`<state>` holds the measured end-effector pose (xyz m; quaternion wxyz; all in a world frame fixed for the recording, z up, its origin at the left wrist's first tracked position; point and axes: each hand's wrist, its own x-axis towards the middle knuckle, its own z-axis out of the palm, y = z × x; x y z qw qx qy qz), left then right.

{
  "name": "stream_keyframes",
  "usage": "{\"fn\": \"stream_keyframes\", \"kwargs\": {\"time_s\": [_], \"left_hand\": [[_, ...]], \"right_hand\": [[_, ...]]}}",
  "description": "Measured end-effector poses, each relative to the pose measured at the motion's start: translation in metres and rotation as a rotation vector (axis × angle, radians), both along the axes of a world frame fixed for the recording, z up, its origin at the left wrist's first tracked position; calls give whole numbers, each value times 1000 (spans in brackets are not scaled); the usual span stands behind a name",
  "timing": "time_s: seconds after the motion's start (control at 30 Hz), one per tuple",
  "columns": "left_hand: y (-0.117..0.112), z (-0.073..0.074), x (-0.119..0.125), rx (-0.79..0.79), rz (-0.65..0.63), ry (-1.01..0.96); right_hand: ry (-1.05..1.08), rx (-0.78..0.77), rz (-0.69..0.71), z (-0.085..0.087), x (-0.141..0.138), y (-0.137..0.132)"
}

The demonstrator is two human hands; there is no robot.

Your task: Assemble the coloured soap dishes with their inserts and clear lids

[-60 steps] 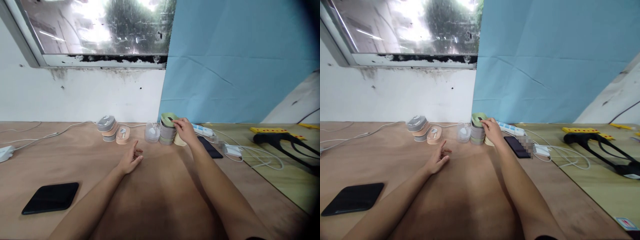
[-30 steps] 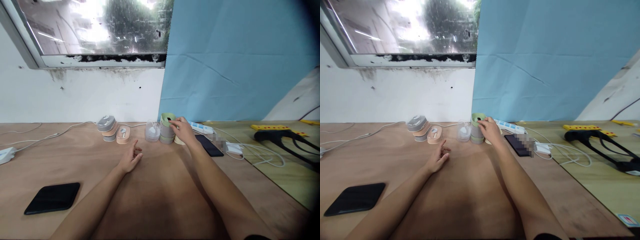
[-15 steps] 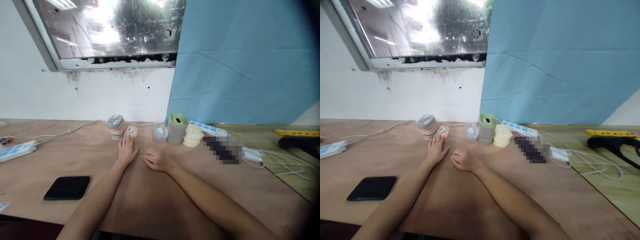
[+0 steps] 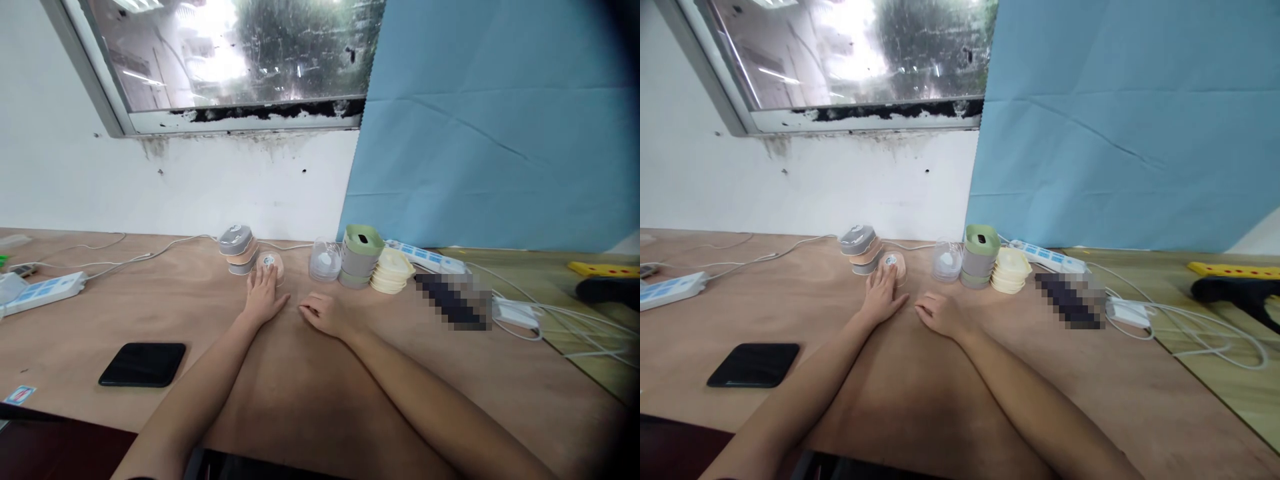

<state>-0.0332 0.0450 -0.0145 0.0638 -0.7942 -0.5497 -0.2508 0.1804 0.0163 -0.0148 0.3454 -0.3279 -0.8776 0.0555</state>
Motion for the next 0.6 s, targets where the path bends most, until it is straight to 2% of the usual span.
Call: {"fn": "stream_keyframes", "kwargs": {"time_s": [0.1,0.27,0.37,0.47,0.6], "left_hand": [[-4,2,0,20,-60,-23],[-22,12,9,72,-361,-55],[-27,16,13,103,-441,-104],[-25,15,13,115,-405,-127],[-19,9,9,44,-223,-124]], "right_hand": [[0,-21,-7,1,-3,1],[45,6,-53,0,0,4],[82,37,-99,-1,3,6],[103,47,-144,1,5,5],[28,14,-157,4,5,7]]}}
